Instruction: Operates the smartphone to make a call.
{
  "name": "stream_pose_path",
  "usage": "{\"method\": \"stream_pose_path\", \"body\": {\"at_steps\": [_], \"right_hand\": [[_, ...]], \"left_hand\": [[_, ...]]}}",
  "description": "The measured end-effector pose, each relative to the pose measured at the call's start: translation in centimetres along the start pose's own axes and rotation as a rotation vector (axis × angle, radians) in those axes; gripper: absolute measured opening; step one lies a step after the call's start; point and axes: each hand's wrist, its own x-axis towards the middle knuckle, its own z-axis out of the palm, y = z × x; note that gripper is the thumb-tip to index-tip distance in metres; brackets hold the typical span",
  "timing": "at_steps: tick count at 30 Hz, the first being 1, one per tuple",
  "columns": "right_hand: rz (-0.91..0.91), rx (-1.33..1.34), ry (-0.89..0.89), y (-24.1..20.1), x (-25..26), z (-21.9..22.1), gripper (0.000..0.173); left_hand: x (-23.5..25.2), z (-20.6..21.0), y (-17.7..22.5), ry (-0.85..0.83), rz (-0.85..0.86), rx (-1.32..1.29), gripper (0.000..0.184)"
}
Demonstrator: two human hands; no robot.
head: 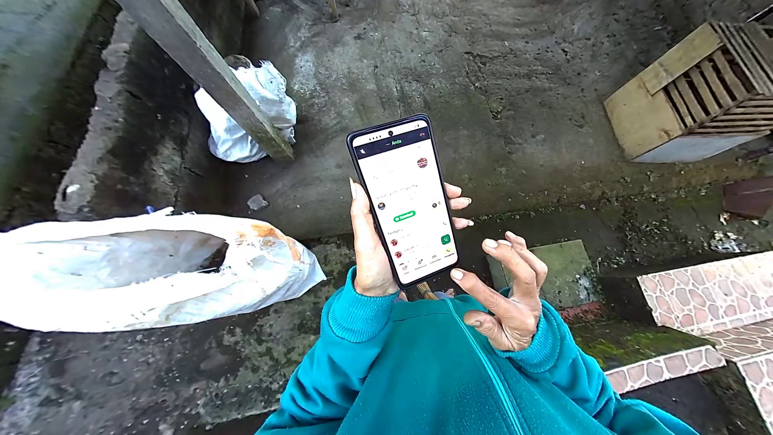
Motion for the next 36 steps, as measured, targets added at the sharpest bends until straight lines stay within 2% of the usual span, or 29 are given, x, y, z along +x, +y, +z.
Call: {"method": "stream_pose_path", "body": {"at_steps": [36], "right_hand": [[0.014, 0.015, -0.003, 0.07, 0.04, 0.32, 0.05]], "left_hand": [[0.19, -0.41, -0.01, -0.006, -0.003, -0.04, 0.086]]}}
